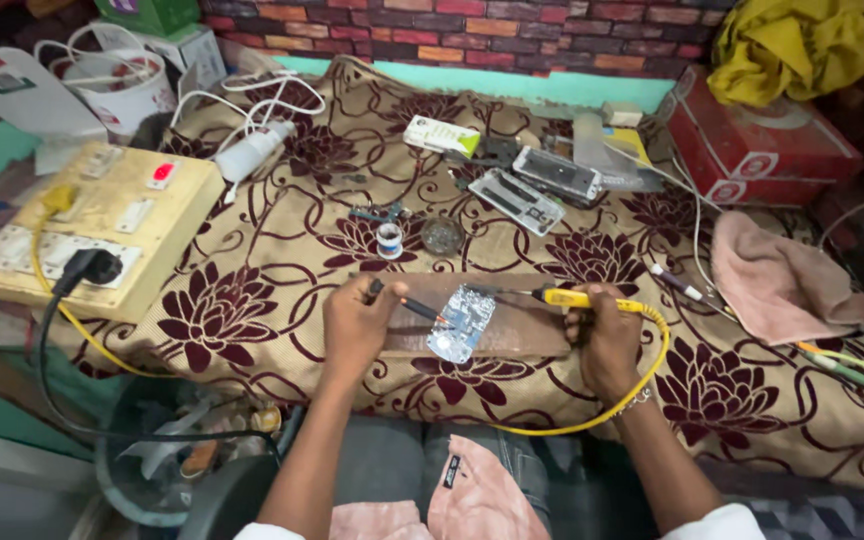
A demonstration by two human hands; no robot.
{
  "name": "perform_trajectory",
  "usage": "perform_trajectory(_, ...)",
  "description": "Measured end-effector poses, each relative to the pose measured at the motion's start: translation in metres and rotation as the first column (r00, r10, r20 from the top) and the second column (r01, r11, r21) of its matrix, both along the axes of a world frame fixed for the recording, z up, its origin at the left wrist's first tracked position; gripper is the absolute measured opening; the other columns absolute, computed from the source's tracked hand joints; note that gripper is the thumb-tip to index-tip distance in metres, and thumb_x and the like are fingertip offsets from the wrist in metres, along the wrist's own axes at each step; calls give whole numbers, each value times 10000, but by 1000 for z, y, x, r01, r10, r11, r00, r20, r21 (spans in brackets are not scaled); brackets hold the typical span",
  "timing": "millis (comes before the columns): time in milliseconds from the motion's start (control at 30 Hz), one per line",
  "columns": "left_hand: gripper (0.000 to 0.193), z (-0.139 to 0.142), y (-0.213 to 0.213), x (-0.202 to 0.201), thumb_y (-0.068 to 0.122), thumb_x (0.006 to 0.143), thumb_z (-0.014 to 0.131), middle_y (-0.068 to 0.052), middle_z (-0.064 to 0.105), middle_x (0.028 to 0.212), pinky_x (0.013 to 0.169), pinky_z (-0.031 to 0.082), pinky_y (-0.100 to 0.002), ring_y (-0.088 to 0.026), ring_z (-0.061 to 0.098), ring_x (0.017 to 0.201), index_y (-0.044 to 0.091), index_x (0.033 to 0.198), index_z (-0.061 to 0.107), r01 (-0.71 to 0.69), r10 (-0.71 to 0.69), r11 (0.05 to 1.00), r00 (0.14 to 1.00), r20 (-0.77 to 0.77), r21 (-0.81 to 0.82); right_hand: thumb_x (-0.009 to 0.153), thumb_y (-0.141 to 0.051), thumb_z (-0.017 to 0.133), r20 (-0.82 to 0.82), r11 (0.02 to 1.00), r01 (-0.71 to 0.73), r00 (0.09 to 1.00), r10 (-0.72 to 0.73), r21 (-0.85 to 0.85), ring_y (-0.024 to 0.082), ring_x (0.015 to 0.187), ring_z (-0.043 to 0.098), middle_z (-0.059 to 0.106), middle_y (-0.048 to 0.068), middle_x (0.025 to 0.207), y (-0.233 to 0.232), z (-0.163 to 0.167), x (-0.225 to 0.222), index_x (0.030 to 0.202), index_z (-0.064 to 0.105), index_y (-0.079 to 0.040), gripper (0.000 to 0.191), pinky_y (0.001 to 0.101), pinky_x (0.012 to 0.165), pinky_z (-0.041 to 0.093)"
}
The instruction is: The person uses a soldering iron and a screwdriver to work on a small electronic component placed on a wooden board. They repeatedly apply heat and manipulate the component while seated at a cluttered workbench.
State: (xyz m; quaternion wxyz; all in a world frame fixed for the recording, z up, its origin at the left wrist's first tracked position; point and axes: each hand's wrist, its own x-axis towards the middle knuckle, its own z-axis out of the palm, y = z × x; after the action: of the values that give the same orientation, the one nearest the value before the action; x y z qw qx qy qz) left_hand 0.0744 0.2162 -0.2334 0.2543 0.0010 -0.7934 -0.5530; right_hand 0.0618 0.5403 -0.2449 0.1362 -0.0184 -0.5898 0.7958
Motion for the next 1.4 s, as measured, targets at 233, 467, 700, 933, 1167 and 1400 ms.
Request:
perform_trajectory(233, 468, 24, 9, 9, 309, 849, 845, -21, 461, 533, 461, 364, -317, -92, 374, 511, 4, 671, 538, -27, 28, 1000, 997, 70, -7, 1046, -232, 528, -9, 1000, -6, 1000, 6, 18, 114, 545, 540, 611, 43, 700, 1, 7, 3, 975, 649, -23, 252, 243, 485, 439)
perform_trajectory(467, 263, 27, 11, 5, 226, 869, 819, 55, 534, 621, 497, 368, -242, -38, 420, 564, 29, 797, 660, 84, -99, 986, 990, 102, 144, 1036, -237, 534, 16, 1000, 13, 1000, -13, 11, 107, 524, 540, 613, 36, 683, 2, 9, 1, 968, 646, -32, 244, 245, 477, 431)
perform_trajectory(700, 200, 26, 7, 8, 226, 898, 774, 41, 575, 628, 472, 378, -241, -47, 470, 526, 50, 888, 681, 121, -143, 984, 975, 171, 134, 1046, -287, 543, 41, 999, -6, 999, 7, -37, 116, 532, 533, 598, 30, 677, 2, 15, 6, 989, 653, -33, 283, 256, 486, 430)
perform_trajectory(933, 176, 32, 7, 13, 224, 922, 738, 34, 563, 599, 420, 382, -248, -52, 497, 476, 62, 900, 674, 167, -206, 964, 960, 189, 206, 1071, -539, 445, 7, 961, -32, 999, 36, -274, 138, 558, 529, 576, 31, 673, 8, 27, 13, 964, 627, -54, 529, 284, 517, 447)
perform_trajectory(1167, 183, 33, 9, 13, 221, 937, 733, 54, 571, 624, 423, 371, -235, -38, 492, 493, 53, 923, 662, 188, -223, 954, 966, 132, 234, 1071, -492, 483, -4, 994, -36, 999, 36, -103, 130, 540, 553, 601, 52, 666, 8, 19, 6, 942, 631, -17, 514, 264, 494, 459)
perform_trajectory(1400, 257, 34, 9, 13, 303, 929, 737, 45, 558, 590, 432, 372, -254, -60, 489, 481, 60, 897, 661, 130, -158, 983, 958, 239, 127, 1047, -436, 558, 3, 998, -24, 1000, 24, -65, 120, 513, 549, 611, 56, 659, 9, 16, 5, 919, 657, -8, 457, 245, 462, 453)
